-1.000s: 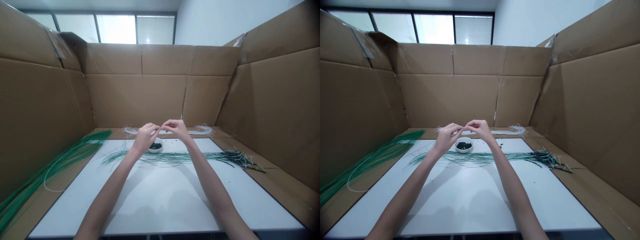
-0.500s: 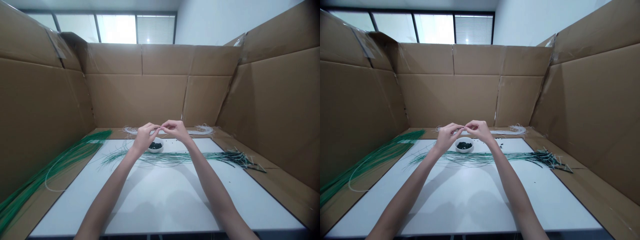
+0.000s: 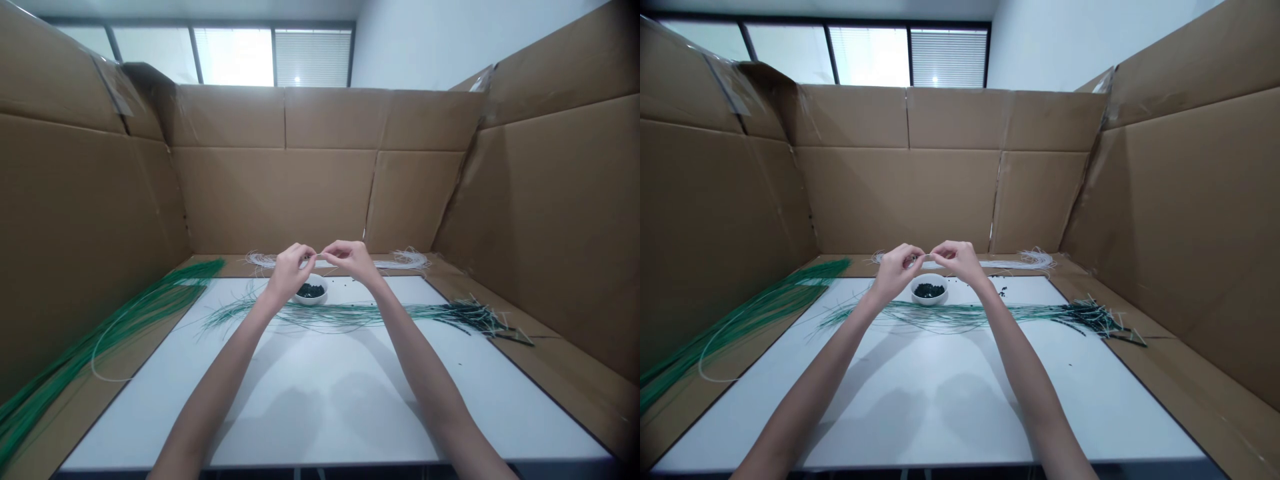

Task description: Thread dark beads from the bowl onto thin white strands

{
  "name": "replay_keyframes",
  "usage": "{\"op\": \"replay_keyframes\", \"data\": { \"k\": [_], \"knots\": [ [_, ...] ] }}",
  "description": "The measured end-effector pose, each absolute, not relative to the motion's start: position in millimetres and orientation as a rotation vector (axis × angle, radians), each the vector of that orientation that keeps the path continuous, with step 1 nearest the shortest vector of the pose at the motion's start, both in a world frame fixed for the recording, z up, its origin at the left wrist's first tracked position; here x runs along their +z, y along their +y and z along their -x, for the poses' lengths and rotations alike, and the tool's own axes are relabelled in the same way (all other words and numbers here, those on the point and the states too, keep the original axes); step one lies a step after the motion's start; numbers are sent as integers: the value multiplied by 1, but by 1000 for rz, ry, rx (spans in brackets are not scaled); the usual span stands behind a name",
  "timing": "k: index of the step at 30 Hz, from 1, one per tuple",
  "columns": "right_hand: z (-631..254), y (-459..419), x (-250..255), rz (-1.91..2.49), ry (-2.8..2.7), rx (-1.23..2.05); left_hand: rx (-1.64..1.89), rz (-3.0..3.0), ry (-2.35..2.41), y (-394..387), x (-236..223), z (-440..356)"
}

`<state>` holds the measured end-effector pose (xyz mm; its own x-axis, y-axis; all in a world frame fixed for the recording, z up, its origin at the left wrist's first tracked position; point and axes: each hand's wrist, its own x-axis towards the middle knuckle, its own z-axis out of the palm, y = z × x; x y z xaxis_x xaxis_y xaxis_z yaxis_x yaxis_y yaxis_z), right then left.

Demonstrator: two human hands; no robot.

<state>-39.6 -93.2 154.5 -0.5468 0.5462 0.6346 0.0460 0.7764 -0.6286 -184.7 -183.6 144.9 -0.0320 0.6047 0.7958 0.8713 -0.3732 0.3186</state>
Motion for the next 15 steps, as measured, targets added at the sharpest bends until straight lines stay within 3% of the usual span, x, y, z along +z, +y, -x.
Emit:
{"op": "replay_keyframes", "data": {
  "k": [15],
  "knots": [
    [131,-43,52,861,-2866,422,-1349,1894,-1681,-167,134,207]
  ]
}}
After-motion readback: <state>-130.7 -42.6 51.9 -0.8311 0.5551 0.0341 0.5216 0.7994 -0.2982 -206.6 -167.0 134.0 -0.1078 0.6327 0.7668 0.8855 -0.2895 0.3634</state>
